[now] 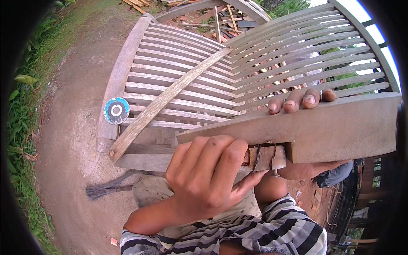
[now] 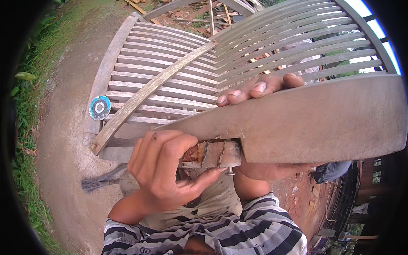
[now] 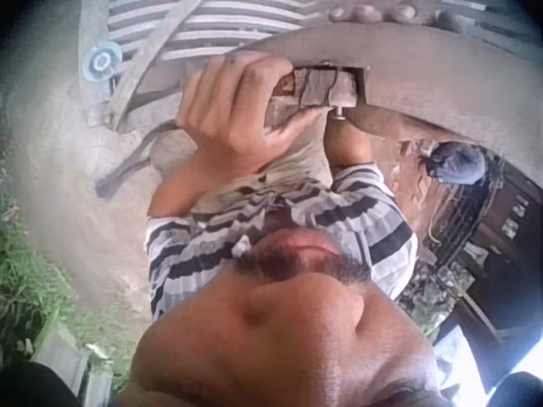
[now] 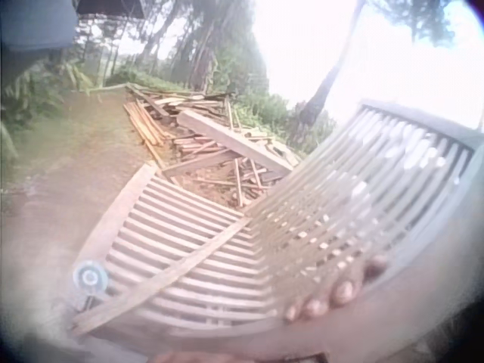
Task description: The person uses pliers to remove a metal fastener from a wooden chair slat, then reattaches the slat to the chair frame. They manipulate the fastener and slat by hand to align and secure the connection.
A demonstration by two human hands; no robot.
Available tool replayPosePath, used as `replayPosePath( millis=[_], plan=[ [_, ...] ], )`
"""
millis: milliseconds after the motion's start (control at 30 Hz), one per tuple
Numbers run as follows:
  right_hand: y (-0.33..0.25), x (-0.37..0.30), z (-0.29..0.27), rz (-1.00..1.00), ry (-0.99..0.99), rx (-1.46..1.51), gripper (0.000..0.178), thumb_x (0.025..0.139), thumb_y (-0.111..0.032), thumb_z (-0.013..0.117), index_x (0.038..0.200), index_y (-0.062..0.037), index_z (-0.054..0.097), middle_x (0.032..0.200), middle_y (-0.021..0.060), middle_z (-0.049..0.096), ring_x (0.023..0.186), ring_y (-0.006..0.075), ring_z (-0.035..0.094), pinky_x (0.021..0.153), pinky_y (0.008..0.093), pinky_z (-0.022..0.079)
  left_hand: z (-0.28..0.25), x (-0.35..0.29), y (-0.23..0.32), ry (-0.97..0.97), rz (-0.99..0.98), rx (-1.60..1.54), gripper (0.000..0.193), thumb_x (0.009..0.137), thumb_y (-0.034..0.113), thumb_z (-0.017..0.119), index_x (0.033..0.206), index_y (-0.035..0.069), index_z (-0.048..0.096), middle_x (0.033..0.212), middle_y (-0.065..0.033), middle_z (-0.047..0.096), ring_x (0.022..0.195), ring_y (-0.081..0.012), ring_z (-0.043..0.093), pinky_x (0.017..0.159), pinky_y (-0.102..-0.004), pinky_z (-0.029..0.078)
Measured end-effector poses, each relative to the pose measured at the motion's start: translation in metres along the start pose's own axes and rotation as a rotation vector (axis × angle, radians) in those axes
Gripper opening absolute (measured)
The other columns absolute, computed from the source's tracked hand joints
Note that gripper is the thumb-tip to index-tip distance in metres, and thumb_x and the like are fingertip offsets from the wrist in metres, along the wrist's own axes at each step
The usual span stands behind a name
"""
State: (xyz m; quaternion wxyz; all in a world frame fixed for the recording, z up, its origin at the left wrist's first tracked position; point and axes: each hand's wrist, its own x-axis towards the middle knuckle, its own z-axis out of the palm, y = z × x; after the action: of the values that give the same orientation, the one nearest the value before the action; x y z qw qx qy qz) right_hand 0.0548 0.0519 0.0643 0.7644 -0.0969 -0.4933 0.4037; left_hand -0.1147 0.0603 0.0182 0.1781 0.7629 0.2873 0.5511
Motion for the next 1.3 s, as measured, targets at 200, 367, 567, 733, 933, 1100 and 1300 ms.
replayPosePath(
  millis=[200,367,567,733,933,1100,1300],
  plan=[
    [-0.002,0.014,-0.033,0.102,-0.087,-0.173,0.056,0.108,-0.051,0.037,0.145,-0.0139,0.055,0.113,0.0174,0.067,0.102,0.042,0.07,0.085,0.0649,0.056,-0.012,0.008,-0.005,-0.1,-0.079,-0.041,0.057,0.062,0.033,0.095,0.102,0.006,0.065,0.089,-0.0081,0.066,0.074,-0.027,0.063,0.064,-0.0389,0.044],
    [-0.005,0.01,0.004,0.081,0.118,-0.21,0.067,0.104,-0.062,0.037,0.148,-0.013,0.051,0.118,0.0174,0.064,0.104,0.0419,0.068,0.087,0.0641,0.055,-0.011,0.014,-0.008,-0.147,-0.097,-0.141,0.057,0.057,0.027,0.095,0.101,0.007,0.064,0.09,-0.0079,0.066,0.075,-0.0271,0.062,0.066,-0.039,0.044],
    [-0.009,0.002,0.027,0.16,0.264,-0.204,0.101,0.087,-0.087,0.05,0.151,-0.0091,0.038,0.126,0.0143,0.053,0.114,0.0333,0.058,0.096,0.0577,0.048,-0.015,0.017,0.002,-0.173,-0.19,-0.183,0.057,0.052,0.016,0.094,0.099,0.008,0.063,0.092,-0.0089,0.067,0.077,-0.0279,0.063,0.068,-0.039,0.044],
    [-0.012,-0.002,0.027,0.111,0.241,-0.238,0.104,0.086,-0.089,0.051,0.151,-0.0093,0.036,0.131,0.0143,0.051,0.117,0.0338,0.056,0.104,0.0584,0.044,-0.012,0.014,0.009,-0.137,-0.21,-0.149,0.059,0.052,0.013,0.094,0.102,0.007,0.063,0.098,-0.008,0.069,0.084,-0.0273,0.067,0.075,-0.0397,0.045],
    [-0.007,-0.007,0.022,0.04,0.119,-0.183,0.107,0.084,-0.089,0.054,0.153,-0.0098,0.036,0.132,0.0153,0.051,0.119,0.0352,0.055,0.108,0.0601,0.041,-0.013,0.013,0.013,-0.118,-0.231,-0.116,0.06,0.056,0.015,0.094,0.107,0.008,0.064,0.1,-0.0069,0.069,0.087,-0.0258,0.068,0.078,-0.0395,0.045],
    [-0.014,-0.007,0.02,0.053,0.068,-0.166,0.107,0.084,-0.091,0.05,0.154,-0.0117,0.034,0.133,0.0162,0.052,0.122,0.0372,0.055,0.111,0.0609,0.038,-0.015,0.014,0.015,-0.135,-0.241,-0.114,0.064,0.058,0.016,0.094,0.115,0.008,0.065,0.105,-0.0083,0.07,0.093,-0.0274,0.069,0.08,-0.0394,0.045],
    [-0.015,-0.018,0.018,0.056,0.111,-0.168,0.112,0.082,-0.094,0.049,0.155,-0.0106,0.032,0.137,0.0182,0.051,0.127,0.04,0.054,0.115,0.0618,0.036,-0.019,0.02,0.018,-0.207,-0.283,-0.143,0.079,0.059,0.016,0.093,0.132,0.005,0.062,0.126,-0.0147,0.069,0.112,-0.0349,0.068,0.091,-0.0443,0.052]
  ],
)
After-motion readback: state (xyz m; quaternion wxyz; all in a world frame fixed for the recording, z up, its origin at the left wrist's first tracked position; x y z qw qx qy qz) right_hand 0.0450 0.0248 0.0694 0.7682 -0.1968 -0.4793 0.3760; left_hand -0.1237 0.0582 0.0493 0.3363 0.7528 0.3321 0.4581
